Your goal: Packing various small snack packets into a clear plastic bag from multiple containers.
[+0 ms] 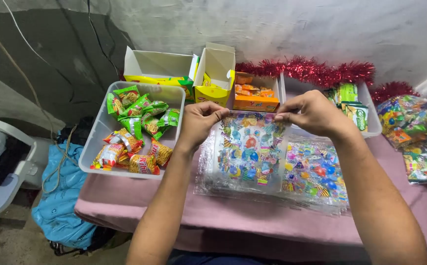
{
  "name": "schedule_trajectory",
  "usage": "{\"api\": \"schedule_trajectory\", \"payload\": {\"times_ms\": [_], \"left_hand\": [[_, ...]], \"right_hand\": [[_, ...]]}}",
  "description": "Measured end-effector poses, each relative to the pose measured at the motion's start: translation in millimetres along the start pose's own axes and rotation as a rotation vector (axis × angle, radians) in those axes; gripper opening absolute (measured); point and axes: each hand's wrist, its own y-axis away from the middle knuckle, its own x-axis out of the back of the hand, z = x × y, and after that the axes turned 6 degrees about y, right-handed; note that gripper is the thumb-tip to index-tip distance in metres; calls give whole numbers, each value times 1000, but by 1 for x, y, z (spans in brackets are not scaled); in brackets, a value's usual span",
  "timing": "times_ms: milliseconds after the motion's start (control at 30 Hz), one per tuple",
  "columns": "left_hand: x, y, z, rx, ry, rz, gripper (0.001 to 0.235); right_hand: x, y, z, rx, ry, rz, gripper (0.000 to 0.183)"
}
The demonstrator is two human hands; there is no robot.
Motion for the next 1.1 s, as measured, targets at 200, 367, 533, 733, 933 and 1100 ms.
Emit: {"api": "schedule_trajectory", "payload": {"times_ms": [200, 367, 533, 733, 933, 1100], "left_hand": [[8, -13, -10, 35, -30, 31, 4], [12, -18, -5, 90, -54, 38, 5], [23, -10, -10, 111, -20, 17, 9], [27, -1, -2, 119, -103, -26, 10], [20, 12, -3, -184, -146, 38, 10], [23, 20, 11, -249, -192, 28, 17]], "right_hand": [[3, -17, 18, 9, -64, -15, 12], [13, -28, 12, 29, -75, -37, 13], [9, -20, 6, 103, -28, 0, 14], [3, -8, -3, 60, 41, 11, 17], [-18, -3, -13, 301, 171, 223, 32], [-36, -10, -19, 430, 294, 371, 18]]}}
